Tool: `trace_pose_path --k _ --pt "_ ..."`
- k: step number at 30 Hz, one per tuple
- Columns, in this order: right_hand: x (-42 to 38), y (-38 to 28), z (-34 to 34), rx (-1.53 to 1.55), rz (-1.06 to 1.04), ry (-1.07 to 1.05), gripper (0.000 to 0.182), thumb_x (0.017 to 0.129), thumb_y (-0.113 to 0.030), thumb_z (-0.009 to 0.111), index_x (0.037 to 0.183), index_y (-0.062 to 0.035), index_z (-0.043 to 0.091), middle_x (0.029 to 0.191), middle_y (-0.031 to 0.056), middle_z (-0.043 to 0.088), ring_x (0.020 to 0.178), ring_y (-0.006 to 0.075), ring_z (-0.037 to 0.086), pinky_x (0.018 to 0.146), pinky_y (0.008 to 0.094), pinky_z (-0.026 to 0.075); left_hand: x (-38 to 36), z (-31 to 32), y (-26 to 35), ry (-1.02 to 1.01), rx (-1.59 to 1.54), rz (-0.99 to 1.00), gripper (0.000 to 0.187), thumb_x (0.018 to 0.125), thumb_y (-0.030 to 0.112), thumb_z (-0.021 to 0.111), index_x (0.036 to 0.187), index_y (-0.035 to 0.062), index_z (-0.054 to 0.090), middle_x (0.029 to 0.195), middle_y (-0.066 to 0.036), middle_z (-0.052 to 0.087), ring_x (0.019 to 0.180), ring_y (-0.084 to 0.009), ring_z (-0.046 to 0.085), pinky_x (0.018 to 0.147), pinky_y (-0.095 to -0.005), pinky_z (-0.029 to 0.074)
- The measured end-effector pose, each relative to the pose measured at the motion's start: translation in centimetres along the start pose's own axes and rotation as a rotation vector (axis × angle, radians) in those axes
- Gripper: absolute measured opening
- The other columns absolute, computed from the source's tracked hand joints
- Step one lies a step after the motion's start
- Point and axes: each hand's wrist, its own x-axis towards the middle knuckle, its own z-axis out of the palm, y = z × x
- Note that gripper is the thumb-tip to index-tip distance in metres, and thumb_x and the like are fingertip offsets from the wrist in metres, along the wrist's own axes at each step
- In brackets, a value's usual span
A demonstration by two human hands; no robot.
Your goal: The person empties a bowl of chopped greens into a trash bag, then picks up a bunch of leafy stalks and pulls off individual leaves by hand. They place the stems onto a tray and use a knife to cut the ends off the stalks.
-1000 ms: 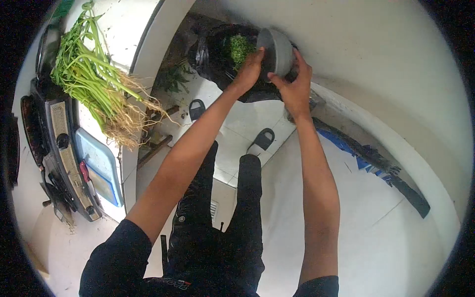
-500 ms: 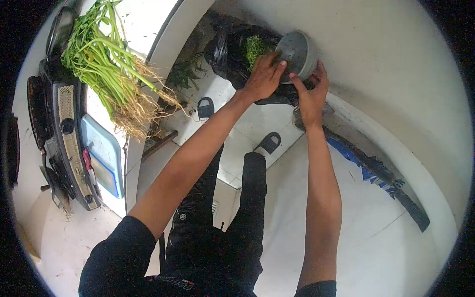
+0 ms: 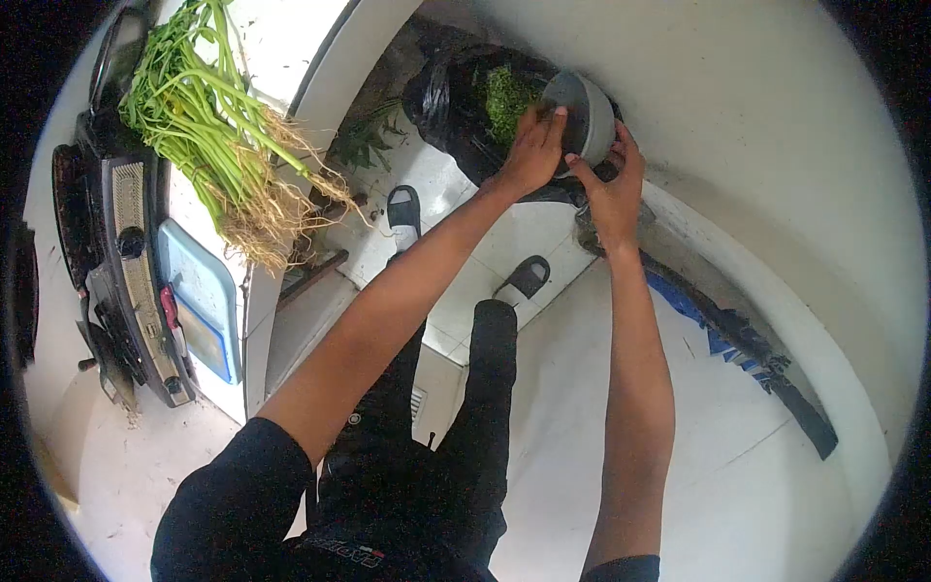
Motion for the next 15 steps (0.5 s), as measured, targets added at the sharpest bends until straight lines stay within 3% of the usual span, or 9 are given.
trace_pose_path --k 2,5,8,11,14,15 --pt "0.2 -0.3 0.2 -0.036 -0.01 0.003 0.087 0.078 -0.025 0.087 0.151 -0.0045 0.044 0.14 0.0213 0.046 0.126 0.0333 0.052 0.108 0.0445 0.044 0.3 0.0 -0.6 0.029 0.029 0.096 0.078 0.109 0.058 0.021 0.135 -0.006 0.058 0.134 -0.022 0.059 0.118 -0.0285 0.057 0.108 -0.0437 0.039" --pt "0.4 -0.2 0.8 -0.084 -0.066 -0.006 0.088 0.076 -0.024 0.088 0.15 -0.0045 0.044 0.139 0.0217 0.046 0.125 0.0343 0.052 0.108 0.0451 0.044 0.2 -2.8 4.1 -0.322 -0.752 -0.501 0.076 0.108 0.058 0.025 0.135 -0.0048 0.058 0.14 -0.022 0.055 0.125 -0.0285 0.055 0.109 -0.044 0.038" --pt "0.3 -0.6 1.2 -0.163 -0.108 0.018 0.087 0.075 -0.022 0.087 0.149 -0.0056 0.045 0.136 0.0209 0.047 0.125 0.0344 0.051 0.108 0.0455 0.043 0.2 -1.4 2.9 -0.324 -1.051 -0.578 0.076 0.108 0.06 0.027 0.147 -0.0016 0.048 0.151 -0.016 0.05 0.134 -0.0258 0.049 0.111 -0.0412 0.038" --pt "-0.1 -1.3 1.4 -0.183 -0.074 0.006 0.087 0.074 -0.019 0.087 0.149 -0.0081 0.045 0.135 0.0202 0.047 0.125 0.0343 0.051 0.109 0.0459 0.042 -0.2 -1.6 2.8 -0.039 -0.653 -0.446 0.067 0.107 0.058 0.033 0.127 0.0007 0.063 0.132 -0.019 0.062 0.119 -0.0297 0.059 0.104 -0.0423 0.042" --pt "-0.3 -2.2 1.2 -0.251 -0.136 0.0 0.085 0.074 -0.018 0.086 0.149 -0.0098 0.046 0.133 0.0194 0.047 0.124 0.0349 0.051 0.109 0.0465 0.042 0.2 -0.5 -3.1 0.088 -0.225 -0.166 0.058 0.106 0.049 0.046 0.132 -0.0017 0.058 0.125 -0.018 0.064 0.118 -0.0307 0.061 0.103 -0.041 0.044" --pt "-0.3 -2.3 1.1 -0.241 -0.123 0.003 0.083 0.075 -0.015 0.086 0.149 -0.0096 0.048 0.134 0.0185 0.049 0.124 0.0327 0.052 0.108 0.0445 0.043 0.2 -1.4 -2.8 0.107 -0.249 -0.179 0.056 0.106 0.047 0.048 0.135 -0.0002 0.057 0.127 -0.017 0.063 0.119 -0.0291 0.06 0.103 -0.04 0.044"
